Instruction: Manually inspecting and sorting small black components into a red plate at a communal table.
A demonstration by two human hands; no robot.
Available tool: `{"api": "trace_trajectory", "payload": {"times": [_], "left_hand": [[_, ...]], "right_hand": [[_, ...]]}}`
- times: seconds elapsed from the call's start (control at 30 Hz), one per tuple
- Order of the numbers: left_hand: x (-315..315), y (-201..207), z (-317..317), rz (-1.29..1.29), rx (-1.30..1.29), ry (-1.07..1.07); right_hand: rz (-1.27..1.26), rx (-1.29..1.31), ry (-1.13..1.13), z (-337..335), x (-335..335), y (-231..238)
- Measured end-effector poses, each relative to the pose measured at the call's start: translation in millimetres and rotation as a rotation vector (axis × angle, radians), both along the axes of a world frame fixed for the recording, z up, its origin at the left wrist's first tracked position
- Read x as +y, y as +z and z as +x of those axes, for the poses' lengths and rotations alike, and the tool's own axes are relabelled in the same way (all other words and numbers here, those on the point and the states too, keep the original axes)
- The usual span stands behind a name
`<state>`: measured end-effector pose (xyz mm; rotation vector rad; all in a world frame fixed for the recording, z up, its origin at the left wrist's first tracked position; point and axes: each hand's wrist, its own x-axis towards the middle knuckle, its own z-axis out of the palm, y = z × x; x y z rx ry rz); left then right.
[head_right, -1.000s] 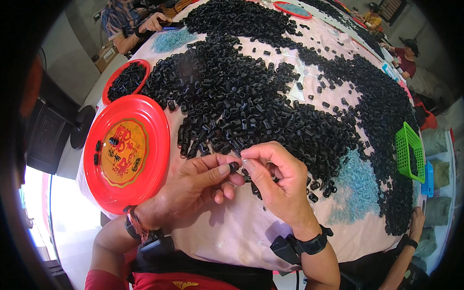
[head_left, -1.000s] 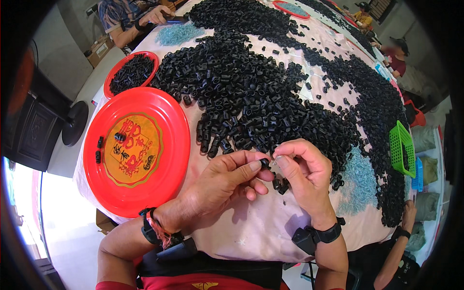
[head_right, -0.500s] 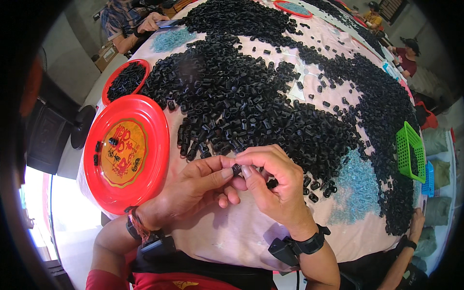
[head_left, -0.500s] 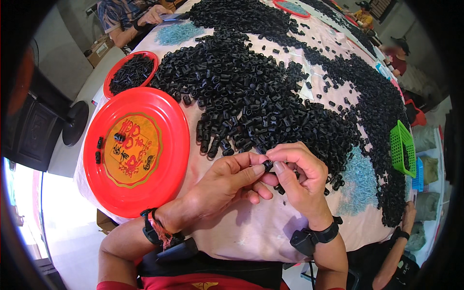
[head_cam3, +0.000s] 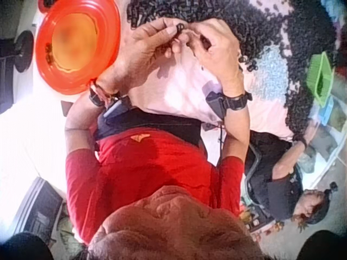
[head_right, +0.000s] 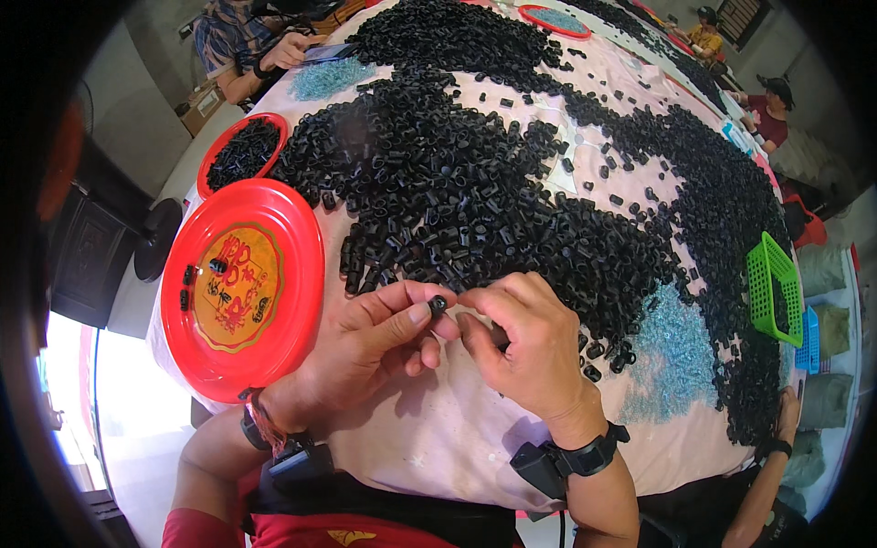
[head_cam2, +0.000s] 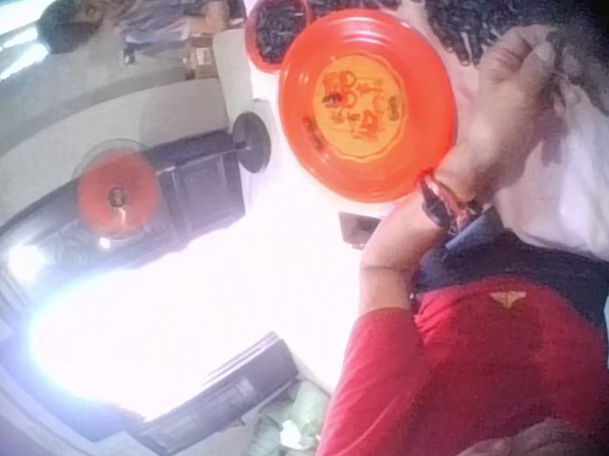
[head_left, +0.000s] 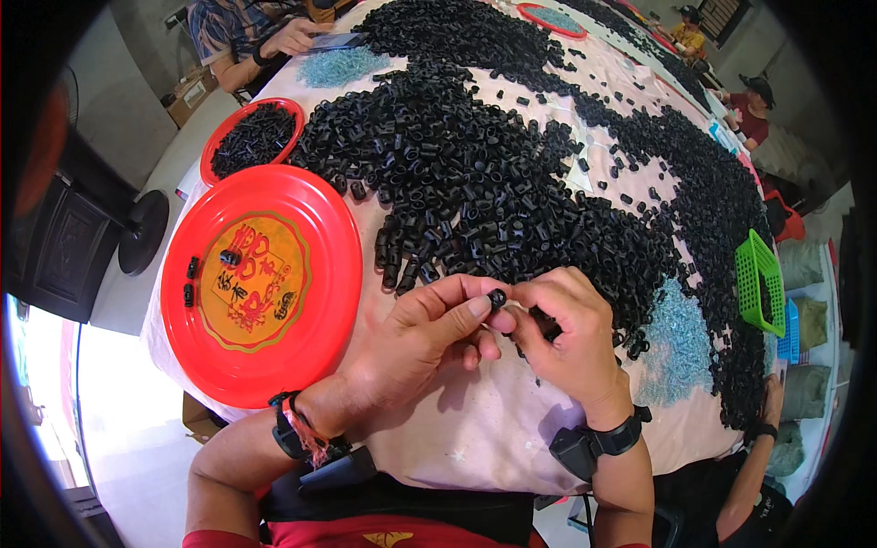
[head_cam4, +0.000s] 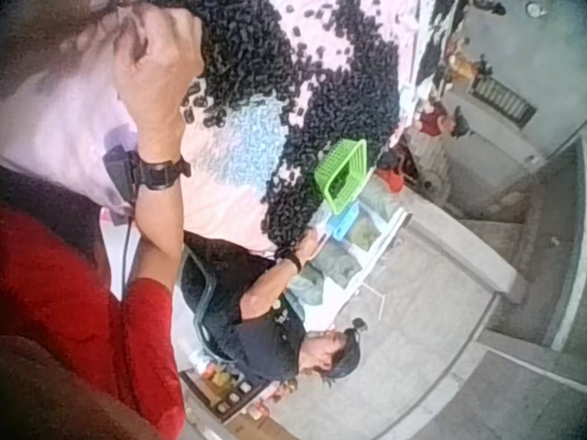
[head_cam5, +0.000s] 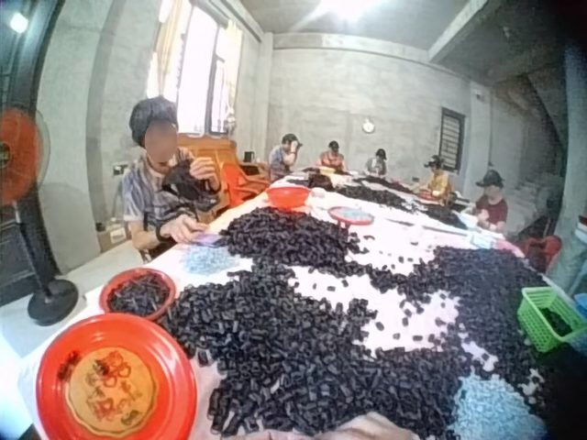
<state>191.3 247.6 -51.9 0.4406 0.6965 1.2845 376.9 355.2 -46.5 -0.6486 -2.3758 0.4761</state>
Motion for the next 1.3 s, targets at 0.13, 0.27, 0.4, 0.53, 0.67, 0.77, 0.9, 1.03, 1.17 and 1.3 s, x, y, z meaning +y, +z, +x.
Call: {"api": "trace_trajectory", "payload": {"times": [0.13, 0.27, 0.4, 0.53, 0.67, 0.77, 0.9, 1.03, 1.17, 1.3], "left_hand": [[0.9, -0.8, 1.9, -0.026, 0.003, 0.027], [2.6, -1.2, 1.7, -0.028, 0.024, 0.004], [3.7, -1.4, 2.4, -0.054, 0.058, 0.079], [3.8, -1.8, 2.0, -0.066, 0.096, 0.084], [3.2, -5.0, 1.2, -0.059, 0.126, 0.054], [2.8, -2.4, 2.7, -0.047, 0.222, 0.039], [2.8, 2.2, 6.0, -0.015, 0.318, 0.025], [4.2, -7.9, 7.3, 0.002, 0.304, 0.035], [3.7, -7.9, 6.4, 0.037, 0.367, 0.012], [3.6, -6.4, 6.0, 0.050, 0.436, 0.029]], "right_hand": [[0.048, -0.172, -0.056, -0.8, -6.3, 4.3], [0.011, -0.185, -0.056, -0.1, -3.3, -2.6], [0.023, -0.215, -0.053, -0.1, -4.4, 6.2], [-0.001, -0.218, -0.035, 1.9, -5.1, 4.5], [-0.088, -0.129, -0.046, 3.9, -2.7, 3.4], [-0.361, 0.038, -0.048, 3.4, -6.0, 8.6], [-0.635, 0.251, -0.009, 4.6, -7.4, -0.4], [-0.632, 0.276, 0.026, 0.4, -10.2, -0.9], [-0.611, 0.201, 0.023, 3.8, -8.3, 1.7], [-0.539, 0.207, 0.030, 4.7, -6.6, -0.6]]}}
